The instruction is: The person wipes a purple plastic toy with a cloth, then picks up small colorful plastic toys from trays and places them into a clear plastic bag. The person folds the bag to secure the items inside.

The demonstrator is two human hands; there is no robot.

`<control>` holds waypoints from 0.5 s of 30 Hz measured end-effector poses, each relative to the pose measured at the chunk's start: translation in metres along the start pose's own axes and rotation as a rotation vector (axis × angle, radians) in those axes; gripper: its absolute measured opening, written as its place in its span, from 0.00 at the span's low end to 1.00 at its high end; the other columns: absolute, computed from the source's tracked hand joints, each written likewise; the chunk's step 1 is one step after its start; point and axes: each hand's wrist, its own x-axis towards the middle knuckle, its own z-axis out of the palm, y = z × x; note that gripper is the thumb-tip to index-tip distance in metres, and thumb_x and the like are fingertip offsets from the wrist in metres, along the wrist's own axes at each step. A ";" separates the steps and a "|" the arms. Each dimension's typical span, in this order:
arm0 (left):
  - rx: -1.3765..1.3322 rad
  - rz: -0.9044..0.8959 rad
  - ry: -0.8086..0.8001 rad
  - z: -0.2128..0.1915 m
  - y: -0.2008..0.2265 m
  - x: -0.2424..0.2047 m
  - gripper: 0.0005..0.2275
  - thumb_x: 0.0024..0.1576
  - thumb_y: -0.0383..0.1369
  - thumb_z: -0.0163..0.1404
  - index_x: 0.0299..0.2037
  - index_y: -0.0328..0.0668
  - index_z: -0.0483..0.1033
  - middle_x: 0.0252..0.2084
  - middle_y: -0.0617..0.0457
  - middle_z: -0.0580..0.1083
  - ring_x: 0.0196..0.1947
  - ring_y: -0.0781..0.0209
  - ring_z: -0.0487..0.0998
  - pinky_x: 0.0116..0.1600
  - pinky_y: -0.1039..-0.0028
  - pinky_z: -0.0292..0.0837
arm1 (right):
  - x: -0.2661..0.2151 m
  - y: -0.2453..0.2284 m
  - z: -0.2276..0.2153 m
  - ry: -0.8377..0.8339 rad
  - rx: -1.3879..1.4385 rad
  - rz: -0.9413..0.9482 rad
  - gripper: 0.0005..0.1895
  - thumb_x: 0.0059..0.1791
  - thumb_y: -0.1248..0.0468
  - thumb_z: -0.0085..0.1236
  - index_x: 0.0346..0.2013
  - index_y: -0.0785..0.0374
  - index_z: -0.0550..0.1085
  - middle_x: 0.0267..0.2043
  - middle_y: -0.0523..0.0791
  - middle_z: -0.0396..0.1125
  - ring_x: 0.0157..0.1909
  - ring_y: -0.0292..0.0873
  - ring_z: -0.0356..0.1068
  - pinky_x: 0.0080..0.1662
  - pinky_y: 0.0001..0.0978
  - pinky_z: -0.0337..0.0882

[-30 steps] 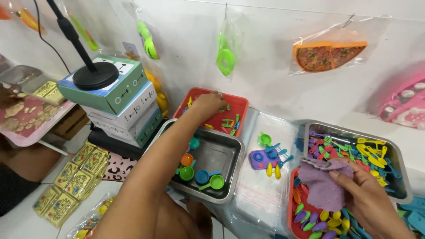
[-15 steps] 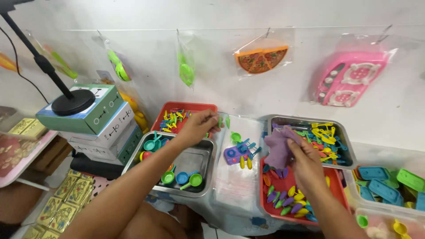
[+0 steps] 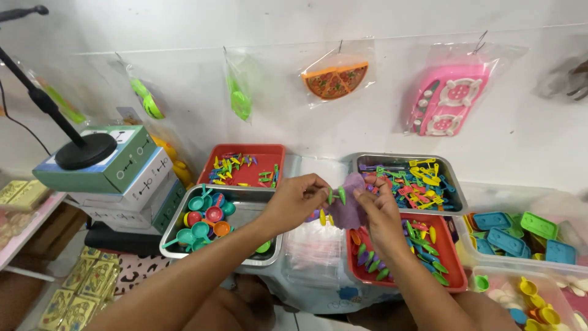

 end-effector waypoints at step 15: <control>0.195 0.108 0.024 -0.013 0.003 -0.017 0.06 0.55 0.30 0.54 0.40 0.38 0.80 0.32 0.45 0.82 0.35 0.55 0.84 0.42 0.68 0.78 | -0.009 -0.003 0.015 -0.130 -0.173 0.002 0.20 0.43 0.75 0.65 0.49 0.66 0.74 0.36 0.44 0.74 0.34 0.35 0.75 0.37 0.23 0.77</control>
